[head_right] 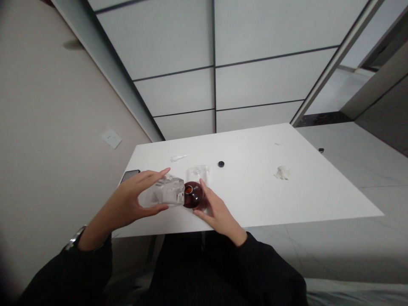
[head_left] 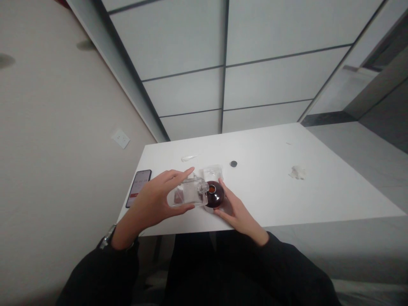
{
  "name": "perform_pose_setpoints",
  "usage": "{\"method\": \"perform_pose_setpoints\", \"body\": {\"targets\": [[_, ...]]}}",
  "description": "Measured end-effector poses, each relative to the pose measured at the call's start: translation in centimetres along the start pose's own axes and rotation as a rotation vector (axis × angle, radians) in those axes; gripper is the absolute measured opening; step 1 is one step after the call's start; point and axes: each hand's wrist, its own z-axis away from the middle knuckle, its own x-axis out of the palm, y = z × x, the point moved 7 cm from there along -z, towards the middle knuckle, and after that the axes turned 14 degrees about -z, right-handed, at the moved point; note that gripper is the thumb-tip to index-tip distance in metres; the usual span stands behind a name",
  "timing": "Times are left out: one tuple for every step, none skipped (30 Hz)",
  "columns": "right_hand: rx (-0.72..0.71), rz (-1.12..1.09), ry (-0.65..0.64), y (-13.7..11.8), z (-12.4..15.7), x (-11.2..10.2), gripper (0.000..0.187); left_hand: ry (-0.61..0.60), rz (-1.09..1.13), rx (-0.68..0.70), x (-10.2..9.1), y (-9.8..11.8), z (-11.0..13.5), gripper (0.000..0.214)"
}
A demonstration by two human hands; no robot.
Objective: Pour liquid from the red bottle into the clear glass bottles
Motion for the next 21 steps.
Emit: {"method": "perform_pose_setpoints", "body": {"targets": [[0.002,0.001,-0.001,0.0,0.0,0.0,0.093,-0.002,-0.008,0.004,-0.1,0.0,0.0,0.080],[0.005,0.002,-0.003,-0.1,0.0,0.0,0.092,-0.002,-0.016,0.008,-0.1,0.0,-0.1,0.080],[0.009,0.003,-0.006,-0.1,0.0,0.0,0.093,-0.002,-0.022,0.011,-0.2,0.0,-0.1,0.080],[0.012,0.004,-0.008,-0.1,0.0,0.0,0.093,-0.004,-0.027,0.013,-0.2,0.0,-0.1,0.080],[0.010,0.005,-0.009,-0.1,-0.1,0.0,0.093,-0.009,-0.033,0.013,-0.3,0.0,-0.1,0.080],[0.007,0.007,-0.010,-0.1,-0.1,-0.1,0.093,-0.014,-0.040,0.014,-0.3,0.0,-0.1,0.081],[0.003,0.009,-0.012,-0.2,-0.1,-0.1,0.093,-0.018,-0.048,0.017,-0.4,0.0,-0.1,0.081],[-0.001,0.010,-0.013,-0.2,-0.1,-0.1,0.093,-0.023,-0.057,0.020,-0.4,0.0,-0.2,0.081],[-0.004,0.011,-0.014,-0.2,-0.1,0.0,0.093,-0.029,-0.067,0.023,-0.4,0.0,-0.2,0.081],[-0.005,0.010,-0.014,-0.2,-0.1,0.0,0.094,-0.033,-0.075,0.027,-0.5,0.1,-0.3,0.081],[-0.006,0.008,-0.012,-0.2,-0.1,0.0,0.094,-0.037,-0.084,0.032,-0.6,0.1,-0.3,0.080],[-0.006,0.005,-0.009,-0.1,-0.1,0.0,0.095,-0.041,-0.092,0.036,-0.7,0.1,-0.4,0.080],[-0.010,0.002,-0.006,-0.2,-0.1,0.0,0.095,-0.046,-0.103,0.039,-0.8,0.2,-0.5,0.080],[-0.013,-0.001,-0.004,-0.2,-0.1,0.0,0.094,-0.051,-0.114,0.044,-0.9,0.2,-0.6,0.080],[-0.016,-0.003,-0.002,-0.2,-0.1,0.0,0.094,-0.054,-0.125,0.051,-1.0,0.2,-0.7,0.080],[-0.017,-0.004,-0.002,-0.3,-0.1,0.0,0.094,-0.058,-0.135,0.058,-1.0,0.3,-0.8,0.080],[-0.014,-0.003,-0.003,-0.3,-0.1,0.0,0.094,-0.064,-0.145,0.066,-1.1,0.4,-0.9,0.080],[-0.011,-0.002,-0.003,-0.3,-0.1,0.0,0.094,-0.069,-0.153,0.073,-1.1,0.4,-1.0,0.080],[-0.008,-0.001,-0.003,-0.4,-0.1,0.0,0.094,-0.074,-0.161,0.078,-1.1,0.5,-1.1,0.080],[-0.004,-0.001,-0.003,-0.4,-0.1,0.0,0.094,-0.081,-0.166,0.080,-1.1,0.5,-1.2,0.080],[-0.002,-0.002,-0.003,-0.5,-0.1,0.0,0.094,-0.088,-0.171,0.079,-1.1,0.5,-1.3,0.080]]}}
